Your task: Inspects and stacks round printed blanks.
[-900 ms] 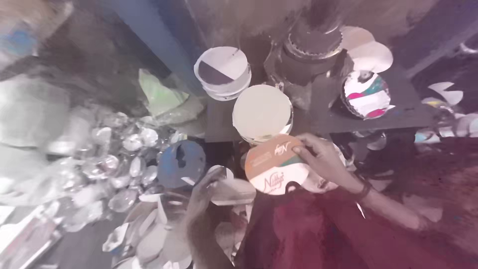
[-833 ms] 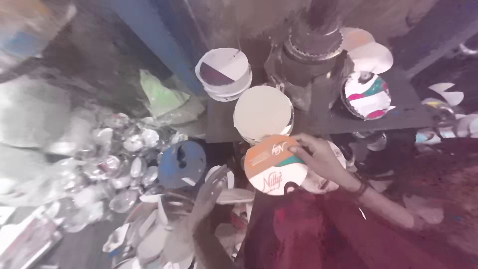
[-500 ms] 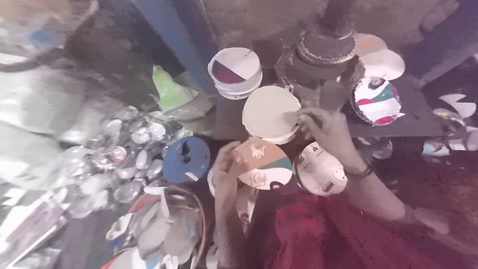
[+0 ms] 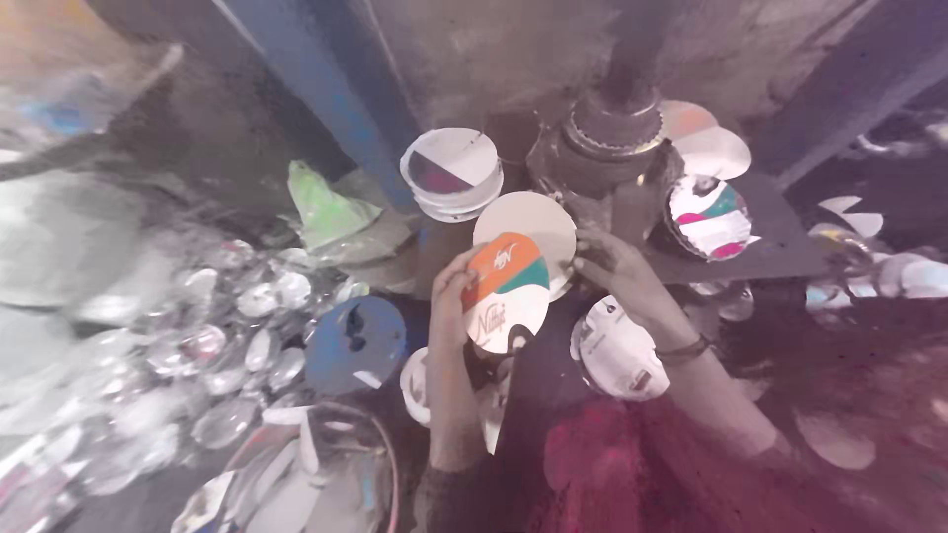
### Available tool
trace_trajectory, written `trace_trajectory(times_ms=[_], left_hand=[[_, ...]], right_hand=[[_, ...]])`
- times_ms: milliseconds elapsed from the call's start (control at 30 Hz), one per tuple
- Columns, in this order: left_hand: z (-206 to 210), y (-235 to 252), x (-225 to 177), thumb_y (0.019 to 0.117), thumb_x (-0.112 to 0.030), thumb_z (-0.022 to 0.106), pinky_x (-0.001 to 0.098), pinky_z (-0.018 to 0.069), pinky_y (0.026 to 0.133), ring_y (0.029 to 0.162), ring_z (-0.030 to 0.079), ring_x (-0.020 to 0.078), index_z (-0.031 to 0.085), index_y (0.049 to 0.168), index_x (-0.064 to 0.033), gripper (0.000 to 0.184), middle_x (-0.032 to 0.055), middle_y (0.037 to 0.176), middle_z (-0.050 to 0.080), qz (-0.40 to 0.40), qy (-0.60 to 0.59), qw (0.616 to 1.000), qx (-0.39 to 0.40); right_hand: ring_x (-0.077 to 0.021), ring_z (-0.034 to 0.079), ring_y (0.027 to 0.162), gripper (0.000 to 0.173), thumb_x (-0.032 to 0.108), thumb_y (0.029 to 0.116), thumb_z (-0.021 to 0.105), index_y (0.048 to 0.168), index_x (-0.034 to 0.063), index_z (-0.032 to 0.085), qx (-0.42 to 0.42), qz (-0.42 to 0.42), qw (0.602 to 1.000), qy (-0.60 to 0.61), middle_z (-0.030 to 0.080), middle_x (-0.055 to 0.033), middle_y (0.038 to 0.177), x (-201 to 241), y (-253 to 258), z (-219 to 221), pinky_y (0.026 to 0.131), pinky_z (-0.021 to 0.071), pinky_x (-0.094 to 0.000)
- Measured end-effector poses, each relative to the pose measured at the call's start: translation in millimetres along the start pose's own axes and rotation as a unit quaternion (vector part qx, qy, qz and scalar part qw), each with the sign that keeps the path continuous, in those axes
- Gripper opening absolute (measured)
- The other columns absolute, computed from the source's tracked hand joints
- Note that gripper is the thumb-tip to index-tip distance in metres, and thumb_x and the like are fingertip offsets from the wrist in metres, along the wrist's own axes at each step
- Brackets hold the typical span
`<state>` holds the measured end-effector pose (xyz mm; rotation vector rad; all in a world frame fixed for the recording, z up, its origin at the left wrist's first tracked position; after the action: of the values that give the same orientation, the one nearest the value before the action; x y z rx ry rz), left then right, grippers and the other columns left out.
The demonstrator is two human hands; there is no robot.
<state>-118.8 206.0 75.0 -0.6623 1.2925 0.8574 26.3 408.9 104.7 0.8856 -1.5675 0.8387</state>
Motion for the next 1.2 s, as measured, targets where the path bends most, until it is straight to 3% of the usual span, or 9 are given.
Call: trace_trajectory(times_ms=[267,500,600,733,867,967,1000,1100,1200], left_hand=[[1.8,-0.9,2.8,0.0994,0.001,0.036,0.0263,0.0581,0.077,0.086,0.067,0.0069,0.066,0.126,-0.0043,0.040,0.0026,0.106,0.071,-0.026,-0.008,0.999,0.018],[2.2,-0.5,0.0,0.1002,0.000,0.035,0.0282,0.0569,0.079,0.088,0.066,0.0085,0.066,0.127,-0.0049,0.041,0.0044,0.109,0.070,-0.039,0.015,0.999,0.013],[1.5,0.7,3.2,0.0993,-0.001,0.033,0.0276,0.0576,0.077,0.086,0.066,0.0080,0.064,0.127,-0.0064,0.042,0.0030,0.106,0.069,-0.040,0.006,0.999,0.032],[-8.7,-7.5,-2.2,0.1000,-0.006,0.035,0.0246,0.0579,0.081,0.092,0.067,0.0058,0.062,0.126,-0.0060,0.038,0.0005,0.108,0.071,0.034,-0.075,0.996,0.037],[-29.5,-28.7,4.0,0.1006,-0.006,0.032,0.0213,0.0583,0.073,0.085,0.068,0.0033,0.061,0.123,-0.0084,0.037,-0.0034,0.103,0.071,0.067,-0.164,0.984,-0.022],[-35.5,-32.4,16.7,0.1011,-0.011,0.030,0.0206,0.0535,0.060,0.071,0.063,0.0032,0.061,0.119,-0.0095,0.036,-0.0044,0.090,0.069,0.037,-0.180,0.982,-0.052],[-35.2,-31.6,18.5,0.1024,-0.010,0.029,0.0236,0.0574,0.070,0.081,0.067,0.0056,0.059,0.122,-0.0063,0.036,-0.0011,0.098,0.071,0.031,-0.174,0.983,-0.040],[-37.3,-21.3,19.2,0.0999,-0.008,0.032,0.0292,0.0580,0.086,0.097,0.068,0.0110,0.059,0.124,0.0005,0.036,0.0064,0.109,0.071,0.005,-0.137,0.991,-0.001],[-38.6,-14.3,19.8,0.0995,-0.011,0.037,0.0285,0.0570,0.087,0.100,0.068,0.0103,0.056,0.133,0.0008,0.040,0.0068,0.115,0.069,-0.020,-0.071,0.996,0.042]], right_hand=[[-0.0293,0.068,0.096,0.043,0.012,0.0988,0.067,0.141,0.0087,0.057,-0.031,-0.085,0.982,-0.166,0.068,-0.0182,0.121,40.4,7.9,1.8,0.080,0.0572,-0.0476],[-0.0223,0.068,0.093,0.043,0.015,0.0985,0.068,0.139,0.0056,0.058,-0.024,-0.071,0.991,-0.109,0.069,-0.0142,0.114,42.2,26.9,5.1,0.081,0.0578,-0.0389],[-0.0342,0.063,0.110,0.040,0.024,0.1007,0.065,0.137,0.0063,0.063,-0.038,-0.121,0.973,-0.192,0.065,-0.0178,0.127,58.7,17.4,19.2,0.091,0.0507,-0.0555],[-0.0138,0.058,0.062,0.024,0.021,0.1074,0.050,0.123,0.0044,0.058,-0.152,-0.286,0.930,-0.173,0.062,-0.0088,0.084,95.2,-7.9,19.1,0.052,0.0501,-0.0297],[0.0034,0.064,0.097,0.021,0.013,0.1082,0.049,0.119,-0.0028,0.057,-0.294,-0.455,0.830,-0.134,0.066,-0.0023,0.109,121.5,-52.5,6.6,0.085,0.0552,-0.0171],[-0.0098,0.063,0.124,0.015,0.008,0.1078,0.046,0.120,0.0094,0.056,-0.305,-0.563,0.748,-0.175,0.068,-0.0006,0.131,117.3,-70.4,9.0,0.103,0.0543,-0.0303],[-0.0134,0.062,0.127,0.018,0.005,0.1069,0.046,0.121,0.0099,0.056,-0.291,-0.575,0.743,-0.179,0.068,-0.0022,0.132,114.6,-70.0,12.2,0.105,0.0534,-0.0336],[-0.0042,0.067,0.109,0.013,0.007,0.1072,0.047,0.114,0.0016,0.056,-0.295,-0.525,0.785,-0.147,0.069,-0.0040,0.113,108.4,-53.5,15.3,0.095,0.0562,-0.0253],[0.0011,0.065,0.084,0.021,0.015,0.1085,0.048,0.125,0.0017,0.053,-0.214,-0.363,0.906,-0.038,0.065,-0.0006,0.101,108.6,-8.1,13.3,0.073,0.0569,-0.0176]])
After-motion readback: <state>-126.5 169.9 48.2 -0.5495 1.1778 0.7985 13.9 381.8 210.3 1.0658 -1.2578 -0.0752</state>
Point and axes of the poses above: each hand's wrist, its own y-axis towards the middle knuckle, its own z-axis out of the palm, x = y × z, the point moved 9 cm from there along y, towards the middle knuckle
